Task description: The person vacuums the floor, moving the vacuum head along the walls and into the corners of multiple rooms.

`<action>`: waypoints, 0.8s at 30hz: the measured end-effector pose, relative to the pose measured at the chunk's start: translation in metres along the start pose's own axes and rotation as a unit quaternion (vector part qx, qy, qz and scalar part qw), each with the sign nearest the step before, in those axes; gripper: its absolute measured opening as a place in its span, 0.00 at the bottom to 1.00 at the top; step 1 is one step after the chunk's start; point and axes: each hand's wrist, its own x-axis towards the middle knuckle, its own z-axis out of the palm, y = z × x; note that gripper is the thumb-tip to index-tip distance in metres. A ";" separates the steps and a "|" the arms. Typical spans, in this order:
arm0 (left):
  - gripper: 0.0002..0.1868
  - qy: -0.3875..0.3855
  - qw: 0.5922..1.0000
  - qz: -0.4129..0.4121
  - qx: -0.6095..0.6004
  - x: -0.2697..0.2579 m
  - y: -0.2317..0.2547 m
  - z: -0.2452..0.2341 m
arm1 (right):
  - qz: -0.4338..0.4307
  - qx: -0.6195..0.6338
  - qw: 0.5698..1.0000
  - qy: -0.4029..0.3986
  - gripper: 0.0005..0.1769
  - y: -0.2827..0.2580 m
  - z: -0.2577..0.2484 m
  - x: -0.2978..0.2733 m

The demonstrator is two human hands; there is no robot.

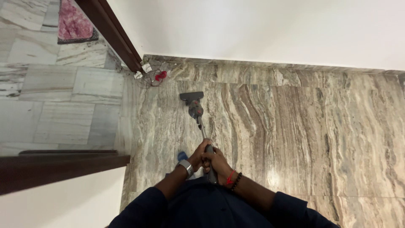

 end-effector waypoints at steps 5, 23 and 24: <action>0.25 0.021 0.999 0.037 -0.014 0.029 0.045 -0.012 | 0.003 0.050 0.999 0.015 0.21 -0.030 0.015 0.034; 0.23 -0.016 0.997 0.038 0.066 0.086 0.248 -0.135 | -0.032 0.128 0.987 0.093 0.31 -0.147 0.155 0.185; 0.25 -0.030 0.997 0.021 0.070 0.088 0.259 -0.139 | -0.040 0.124 0.988 0.081 0.30 -0.154 0.162 0.190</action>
